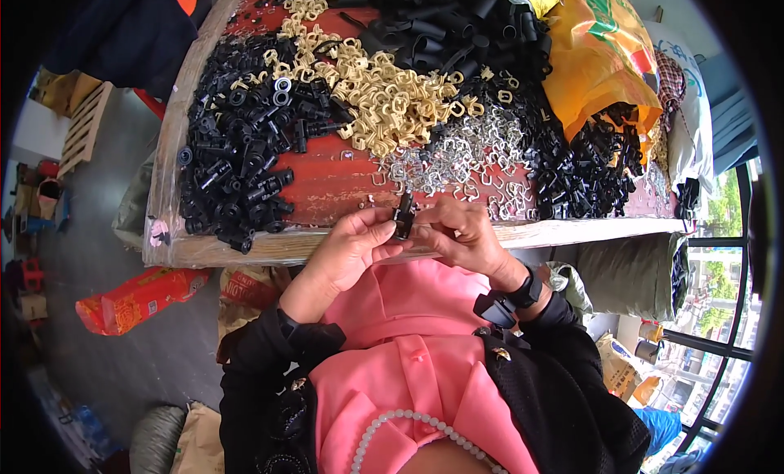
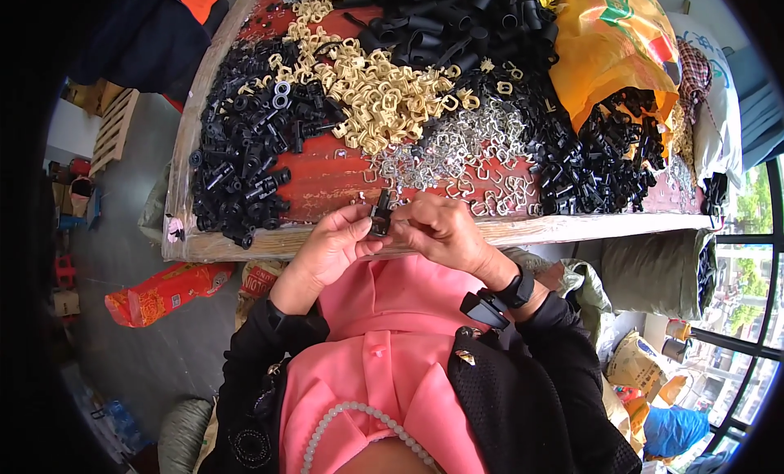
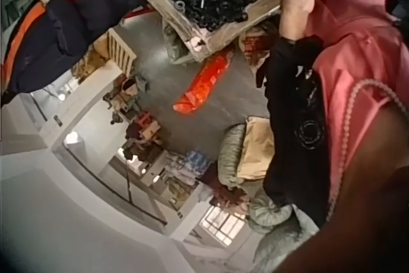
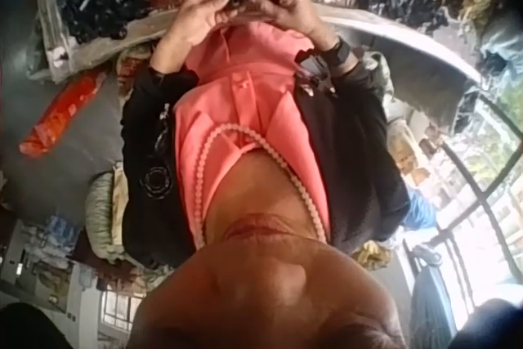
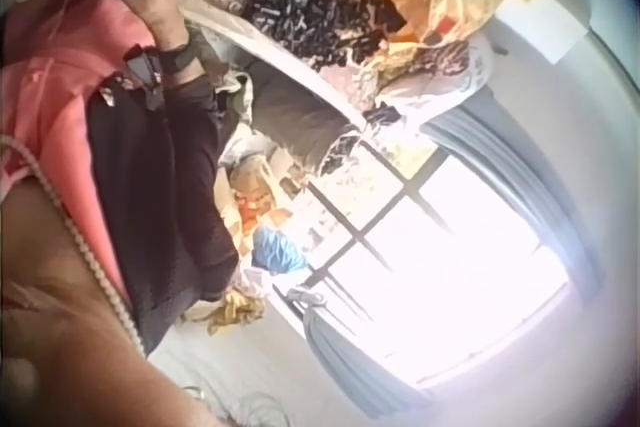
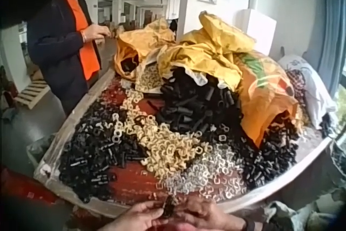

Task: The person assembles components by hand, picking up a black plastic housing, inserting a small metal pin, and then fitting a beige plastic clip onto the assembly.

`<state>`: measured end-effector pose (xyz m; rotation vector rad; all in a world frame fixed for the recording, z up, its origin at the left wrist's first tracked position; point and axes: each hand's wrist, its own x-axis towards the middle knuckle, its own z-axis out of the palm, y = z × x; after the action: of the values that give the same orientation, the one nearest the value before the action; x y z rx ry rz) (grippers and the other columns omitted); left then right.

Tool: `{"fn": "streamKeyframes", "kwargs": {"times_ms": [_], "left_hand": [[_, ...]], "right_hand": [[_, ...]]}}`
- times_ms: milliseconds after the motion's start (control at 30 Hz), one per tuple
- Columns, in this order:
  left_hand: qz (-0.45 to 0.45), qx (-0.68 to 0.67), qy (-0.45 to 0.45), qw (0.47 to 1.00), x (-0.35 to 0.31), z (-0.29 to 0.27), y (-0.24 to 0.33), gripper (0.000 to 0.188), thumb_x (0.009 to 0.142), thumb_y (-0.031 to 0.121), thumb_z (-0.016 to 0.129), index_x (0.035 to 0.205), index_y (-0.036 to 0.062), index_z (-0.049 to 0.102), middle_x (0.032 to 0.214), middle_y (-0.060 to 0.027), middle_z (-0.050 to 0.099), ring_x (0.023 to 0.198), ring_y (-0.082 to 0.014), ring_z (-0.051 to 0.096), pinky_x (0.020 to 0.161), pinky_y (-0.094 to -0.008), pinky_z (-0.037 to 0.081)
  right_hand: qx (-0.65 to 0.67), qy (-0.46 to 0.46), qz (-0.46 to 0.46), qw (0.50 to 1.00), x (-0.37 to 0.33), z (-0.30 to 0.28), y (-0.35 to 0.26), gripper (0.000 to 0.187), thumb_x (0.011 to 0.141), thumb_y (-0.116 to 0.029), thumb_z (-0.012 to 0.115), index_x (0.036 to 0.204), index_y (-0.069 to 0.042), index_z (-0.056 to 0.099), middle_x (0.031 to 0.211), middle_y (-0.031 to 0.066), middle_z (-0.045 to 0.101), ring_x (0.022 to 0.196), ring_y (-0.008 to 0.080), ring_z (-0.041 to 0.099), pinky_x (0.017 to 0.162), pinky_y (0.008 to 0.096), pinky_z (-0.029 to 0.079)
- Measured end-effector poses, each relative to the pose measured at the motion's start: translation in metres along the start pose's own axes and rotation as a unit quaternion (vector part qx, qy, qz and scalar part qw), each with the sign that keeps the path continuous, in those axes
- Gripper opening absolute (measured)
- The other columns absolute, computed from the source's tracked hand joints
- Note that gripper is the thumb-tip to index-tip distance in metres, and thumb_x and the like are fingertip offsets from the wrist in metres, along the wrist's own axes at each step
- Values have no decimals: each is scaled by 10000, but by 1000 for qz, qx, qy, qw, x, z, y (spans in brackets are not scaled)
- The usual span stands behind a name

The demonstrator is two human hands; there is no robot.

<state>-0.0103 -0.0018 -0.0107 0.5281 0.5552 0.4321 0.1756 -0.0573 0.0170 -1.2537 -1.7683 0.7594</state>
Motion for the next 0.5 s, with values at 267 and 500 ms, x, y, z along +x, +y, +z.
{"fn": "streamKeyframes", "kwargs": {"times_ms": [267,500], "left_hand": [[-4,-4,2,1000,11,-4,-4,262,826,87,481,1074,4,460,983,-80,546,823,-179,570,712,-257,475],[7,-40,-31,999,12,-8,-5,266,831,95,475,1082,8,456,972,-83,552,817,-191,577,670,-259,477]], "right_hand": [[5,-24,-29,999,-1,-4,11,103,722,-40,603,816,-7,575,680,61,560,549,143,499,475,252,388],[7,26,-28,999,-8,1,13,164,703,-50,620,860,-24,577,687,51,540,563,154,485,509,251,398]]}}
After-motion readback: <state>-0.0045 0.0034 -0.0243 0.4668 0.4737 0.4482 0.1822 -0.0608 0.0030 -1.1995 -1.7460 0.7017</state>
